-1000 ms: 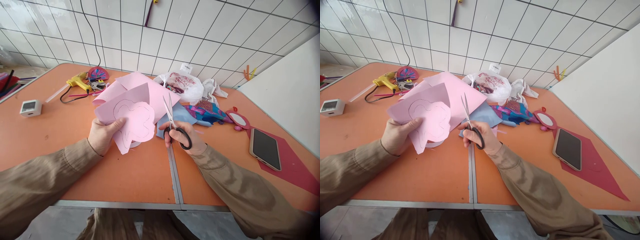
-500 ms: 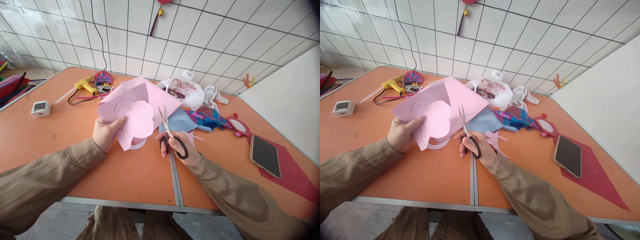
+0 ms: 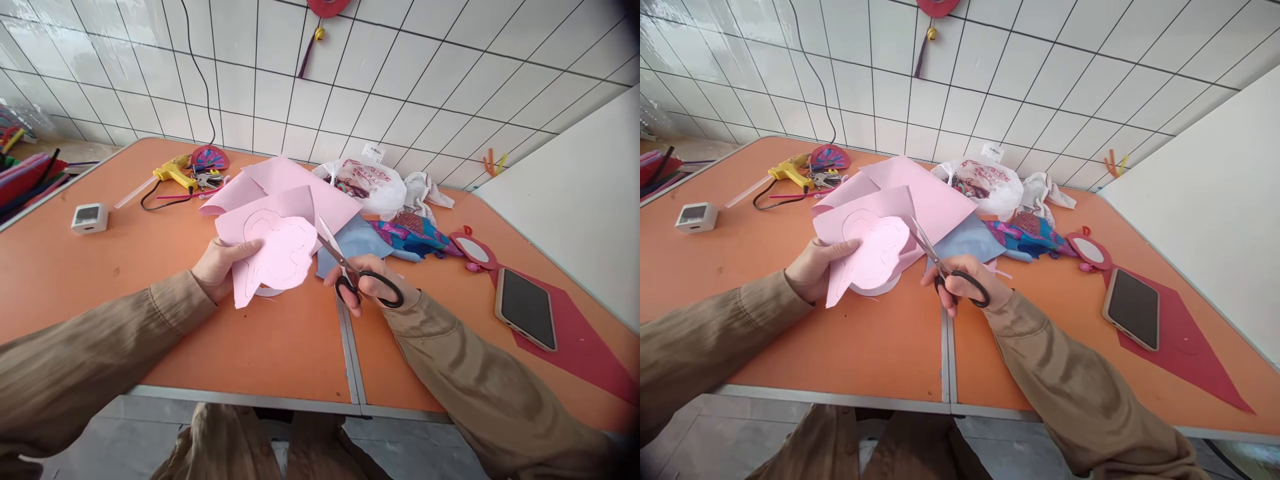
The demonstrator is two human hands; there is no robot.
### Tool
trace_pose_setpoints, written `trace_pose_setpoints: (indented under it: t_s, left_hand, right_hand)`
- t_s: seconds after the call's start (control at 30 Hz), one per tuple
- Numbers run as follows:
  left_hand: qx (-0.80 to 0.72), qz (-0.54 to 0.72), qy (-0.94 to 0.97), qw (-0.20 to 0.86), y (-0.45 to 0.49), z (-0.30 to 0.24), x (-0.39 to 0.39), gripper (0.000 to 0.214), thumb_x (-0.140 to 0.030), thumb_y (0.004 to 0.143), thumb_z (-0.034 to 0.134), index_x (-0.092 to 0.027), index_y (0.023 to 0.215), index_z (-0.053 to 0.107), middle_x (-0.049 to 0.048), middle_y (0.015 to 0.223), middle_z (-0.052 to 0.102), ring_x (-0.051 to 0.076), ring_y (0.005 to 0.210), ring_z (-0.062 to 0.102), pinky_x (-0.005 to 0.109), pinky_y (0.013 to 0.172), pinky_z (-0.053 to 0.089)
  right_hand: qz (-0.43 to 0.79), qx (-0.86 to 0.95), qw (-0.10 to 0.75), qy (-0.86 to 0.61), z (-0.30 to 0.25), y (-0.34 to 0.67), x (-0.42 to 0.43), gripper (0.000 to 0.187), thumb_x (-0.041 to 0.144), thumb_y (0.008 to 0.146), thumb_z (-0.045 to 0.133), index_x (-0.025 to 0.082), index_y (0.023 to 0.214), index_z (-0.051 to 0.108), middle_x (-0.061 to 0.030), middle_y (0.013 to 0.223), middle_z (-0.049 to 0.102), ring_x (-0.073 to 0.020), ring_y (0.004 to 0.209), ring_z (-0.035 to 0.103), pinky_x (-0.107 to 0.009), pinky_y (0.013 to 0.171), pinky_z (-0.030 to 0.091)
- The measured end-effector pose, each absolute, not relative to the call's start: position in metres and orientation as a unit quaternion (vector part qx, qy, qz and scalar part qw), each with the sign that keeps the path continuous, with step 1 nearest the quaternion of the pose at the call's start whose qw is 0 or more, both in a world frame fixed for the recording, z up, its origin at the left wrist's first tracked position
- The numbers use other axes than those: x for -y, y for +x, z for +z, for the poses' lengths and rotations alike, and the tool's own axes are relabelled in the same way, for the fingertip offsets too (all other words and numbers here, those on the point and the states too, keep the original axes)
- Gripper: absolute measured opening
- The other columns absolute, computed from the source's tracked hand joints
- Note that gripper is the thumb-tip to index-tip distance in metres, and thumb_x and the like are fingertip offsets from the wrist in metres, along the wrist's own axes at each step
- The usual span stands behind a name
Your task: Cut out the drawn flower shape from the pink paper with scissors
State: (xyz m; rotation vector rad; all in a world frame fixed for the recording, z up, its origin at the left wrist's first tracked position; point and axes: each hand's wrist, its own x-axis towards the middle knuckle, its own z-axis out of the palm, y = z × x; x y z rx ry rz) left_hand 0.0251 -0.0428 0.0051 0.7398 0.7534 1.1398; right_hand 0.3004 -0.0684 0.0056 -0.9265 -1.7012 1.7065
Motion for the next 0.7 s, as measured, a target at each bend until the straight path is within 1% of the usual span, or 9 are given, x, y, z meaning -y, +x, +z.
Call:
trace_pose_setpoints:
  t_s: [0.17, 0.27, 0.4, 0.57, 0.7]
  left_hand:
    - [-0.321, 0.457, 0.347, 0.753, 0.0234, 0.0044, 0.0434, 0.028, -0.020, 0.066, 0.086, -0.015, 0.092, 0.079, 0.0150, 0.101, 0.079, 0.037, 0.100, 0.074, 0.046, 0.088, 0.062]
    - [-0.319, 0.425, 0.372, 0.761, 0.0240, 0.0063, 0.0469, 0.028, -0.022, 0.063, 0.089, -0.017, 0.089, 0.079, 0.0139, 0.097, 0.080, 0.038, 0.095, 0.075, 0.045, 0.080, 0.065]
    - [-0.322, 0.389, 0.390, 0.770, 0.0241, 0.0079, 0.0504, 0.025, -0.022, 0.066, 0.088, -0.016, 0.089, 0.080, 0.0134, 0.091, 0.080, 0.036, 0.090, 0.076, 0.042, 0.074, 0.066]
    - [-0.331, 0.358, 0.390, 0.781, 0.0228, 0.0048, 0.0477, 0.029, -0.019, 0.062, 0.091, -0.014, 0.087, 0.078, 0.0121, 0.087, 0.080, 0.032, 0.083, 0.077, 0.035, 0.068, 0.066]
    - [-0.317, 0.349, 0.385, 0.794, 0.0228, 0.0053, 0.0475, 0.029, -0.019, 0.063, 0.091, -0.013, 0.088, 0.078, 0.0110, 0.087, 0.080, 0.029, 0.078, 0.077, 0.034, 0.067, 0.065]
  right_hand:
    - [0.659, 0.621, 0.232, -0.355, 0.0140, 0.3045, 0.0702, 0.065, 0.073, 0.069, 0.071, 0.012, 0.092, 0.068, 0.0003, 0.055, 0.058, -0.0103, 0.043, 0.057, -0.021, 0.044, 0.036]
    - [0.658, 0.642, 0.212, -0.332, 0.0133, 0.3051, 0.0691, 0.063, 0.072, 0.072, 0.069, 0.012, 0.091, 0.067, 0.0006, 0.056, 0.059, -0.0103, 0.044, 0.057, -0.022, 0.046, 0.037]
    - [0.649, 0.674, 0.189, -0.299, 0.0096, 0.3031, 0.0667, 0.060, 0.072, 0.077, 0.064, 0.013, 0.088, 0.063, 0.0016, 0.056, 0.059, -0.0103, 0.044, 0.057, -0.022, 0.048, 0.040]
    - [0.620, 0.696, 0.188, -0.311, 0.0080, 0.2969, 0.0652, 0.058, 0.072, 0.073, 0.068, 0.015, 0.076, 0.058, 0.0010, 0.053, 0.059, -0.0101, 0.042, 0.052, -0.023, 0.044, 0.043]
    - [0.618, 0.699, 0.172, -0.316, 0.0108, 0.2967, 0.0643, 0.058, 0.072, 0.075, 0.067, 0.015, 0.072, 0.056, -0.0003, 0.052, 0.060, -0.0095, 0.042, 0.050, -0.024, 0.046, 0.047]
